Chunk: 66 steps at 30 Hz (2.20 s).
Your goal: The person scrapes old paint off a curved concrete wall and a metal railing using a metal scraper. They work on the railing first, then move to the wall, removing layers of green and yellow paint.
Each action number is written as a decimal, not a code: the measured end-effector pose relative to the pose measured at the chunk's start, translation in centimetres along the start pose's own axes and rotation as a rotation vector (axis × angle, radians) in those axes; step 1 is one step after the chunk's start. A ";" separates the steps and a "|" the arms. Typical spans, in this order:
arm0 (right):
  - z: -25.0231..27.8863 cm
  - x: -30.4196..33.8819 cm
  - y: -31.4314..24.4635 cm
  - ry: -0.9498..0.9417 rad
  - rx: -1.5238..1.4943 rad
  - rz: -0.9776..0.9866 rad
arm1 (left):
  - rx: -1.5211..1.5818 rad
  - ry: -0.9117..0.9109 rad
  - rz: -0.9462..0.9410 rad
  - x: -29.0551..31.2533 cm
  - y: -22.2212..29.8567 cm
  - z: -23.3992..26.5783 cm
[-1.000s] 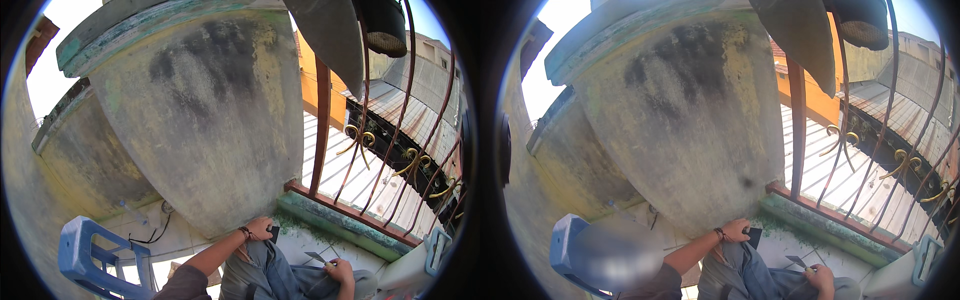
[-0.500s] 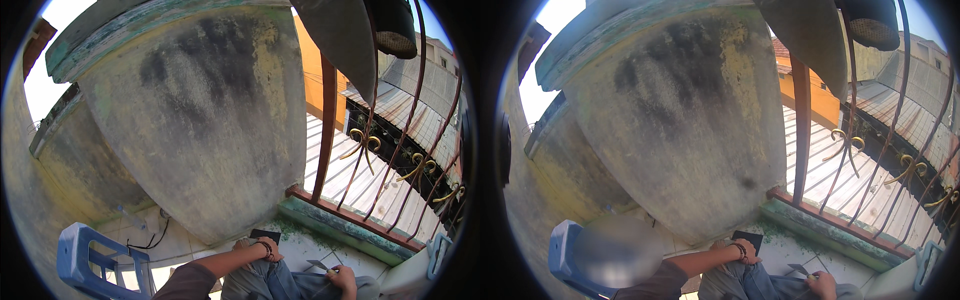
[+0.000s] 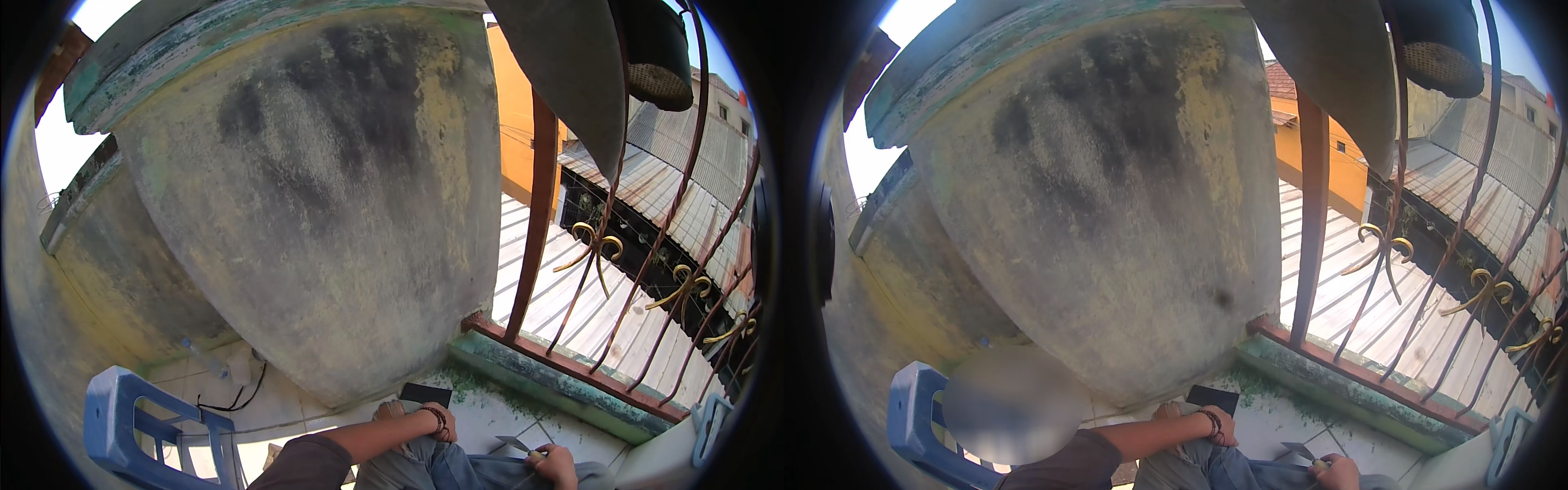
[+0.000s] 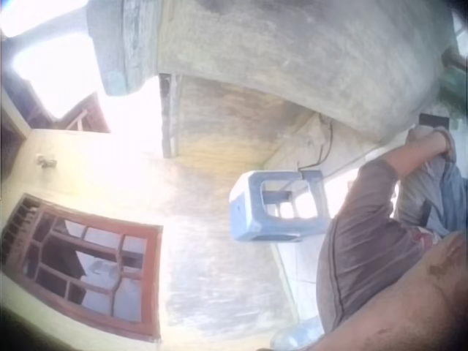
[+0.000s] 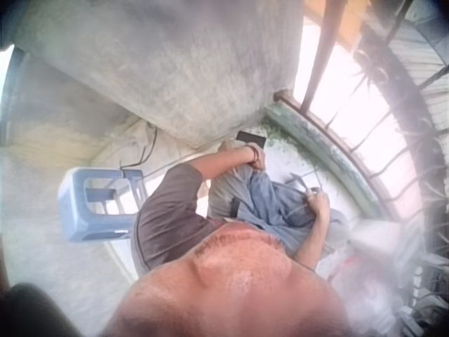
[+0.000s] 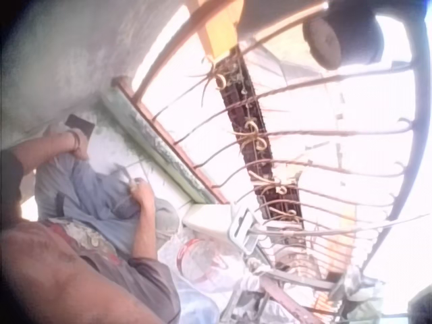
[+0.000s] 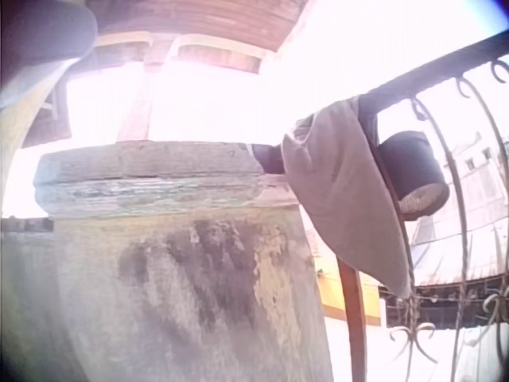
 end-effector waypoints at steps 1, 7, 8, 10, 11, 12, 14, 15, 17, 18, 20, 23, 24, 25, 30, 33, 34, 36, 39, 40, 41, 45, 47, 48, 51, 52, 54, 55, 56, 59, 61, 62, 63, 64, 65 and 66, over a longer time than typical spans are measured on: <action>0.1 0.2 -0.4 -0.037 -0.002 -0.002 | -0.001 0.004 0.000 0.3 0.0 0.2; 0.0 0.2 -0.8 -0.048 0.037 0.041 | 0.011 0.028 -0.001 0.0 -0.2 0.0; -0.1 0.2 -0.4 -0.016 0.033 0.041 | 0.008 0.042 -0.003 -0.1 -0.2 0.0; -0.1 0.0 0.1 0.021 0.013 0.034 | 0.030 0.098 0.017 -0.2 -0.3 0.2; -0.1 0.2 -0.1 0.023 -0.002 0.027 | 0.044 0.124 0.028 -0.2 -0.3 0.1; 0.0 0.3 -0.3 0.025 -0.017 0.020 | 0.098 0.198 0.030 -0.3 -0.3 0.3; 0.2 0.5 -0.8 0.016 -0.006 0.027 | 0.207 0.349 0.034 -0.6 -0.2 0.5; 0.4 0.5 -0.9 0.014 0.001 0.031 | 0.238 0.427 0.050 -0.7 -0.3 0.9; 0.4 0.3 -0.8 0.015 -0.042 0.043 | 0.301 0.583 0.083 -0.8 -0.5 1.7; 0.6 0.4 -0.9 0.018 -0.063 0.050 | 0.305 0.658 0.087 -0.9 -0.6 1.9; 1.2 0.6 -1.4 0.013 -0.078 0.036 | 0.309 0.808 0.098 -0.8 -0.9 2.0; 1.2 0.0 -0.9 0.018 -0.166 0.068 | 0.340 0.860 0.089 -0.1 -0.7 2.2; 1.0 -0.4 -0.5 0.021 -0.205 0.088 | 0.326 0.937 0.080 -0.3 -0.8 2.2; 0.8 -0.6 0.0 0.039 -0.214 0.083 | 0.312 1.013 0.071 -0.8 -1.0 1.8; 0.5 -0.5 -0.1 0.113 -0.199 0.092 | 0.341 1.129 0.061 -1.1 -1.4 1.5; 0.4 -0.4 0.0 0.119 -0.162 0.086 | 0.360 1.153 0.060 -1.2 -1.6 1.5; 0.3 -0.5 0.1 0.121 -0.150 0.083 | 0.365 1.150 0.061 -1.2 -1.6 1.5; 0.1 -0.7 0.4 0.125 -0.125 0.077 | 0.372 1.144 0.067 -1.1 -1.6 1.5; -0.1 -0.7 0.6 0.115 -0.121 0.082 | 0.389 1.133 0.064 -1.3 -1.6 1.4; 0.0 -0.7 0.5 0.114 -0.110 0.082 | 0.403 1.127 0.058 -1.6 -1.6 1.4; 0.0 -0.6 0.5 0.111 -0.100 0.082 | 0.417 1.120 0.054 -1.5 -1.6 1.5; -0.5 -1.3 1.1 0.099 -0.054 0.167 | 0.458 0.979 0.043 -1.0 -1.6 1.7; -0.6 -1.5 1.1 0.061 -0.040 0.190 | 0.463 0.981 0.043 -0.8 -1.6 1.9; -0.5 -1.4 0.9 0.043 -0.034 0.202 | 0.462 0.987 0.042 -0.8 -1.7 1.9; -0.4 -1.1 0.5 -0.010 -0.078 0.082 | 0.467 1.003 0.038 -1.2 -1.6 1.8; -0.2 -1.0 0.4 0.002 -0.082 0.094 | 0.471 1.006 0.037 -1.2 -1.6 1.8; -0.3 -1.0 0.3 0.026 -0.095 0.120 | 0.474 1.022 0.046 -1.1 -1.6 1.8; -0.4 -1.2 0.4 0.071 -0.196 0.157 | 0.476 1.033 0.054 -1.2 -1.6 1.7; -0.6 -1.4 0.4 0.120 -0.297 0.193 | 0.477 1.047 0.059 -1.3 -1.6 1.7; 1.3 -0.3 -4.9 0.254 -0.530 0.356 | 0.439 1.176 0.080 -2.2 -1.6 1.7; 4.2 0.4 -12.0 0.291 -0.559 0.566 | 0.440 1.074 0.106 -2.3 -1.8 1.7; 6.0 1.0 -15.1 0.316 -0.526 0.695 | 0.431 1.025 0.096 -2.5 -1.6 2.1; 7.6 1.7 -18.2 0.361 -0.545 0.768 | 0.403 1.068 0.097 -2.5 -1.5 2.4; 9.2 2.7 -21.4 0.408 -0.559 0.836 | 0.379 1.110 0.092 -2.7 -1.3 2.4; 10.7 3.7 -24.9 0.416 -0.564 0.868 | 0.355 1.146 0.092 -2.7 -1.2 2.2; 12.1 4.7 -28.4 0.420 -0.568 0.900 | 0.365 1.144 0.093 -2.8 -1.3 2.0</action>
Point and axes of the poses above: each hand's wrist, its own x-axis away from the middle knuckle, its own z-axis out of the back of the hand, y = z × x, the point moved 4 cm from there along -x, towards the middle knuckle, and after that the axes turned 5 degrees about -x, right-handed, at the moved point
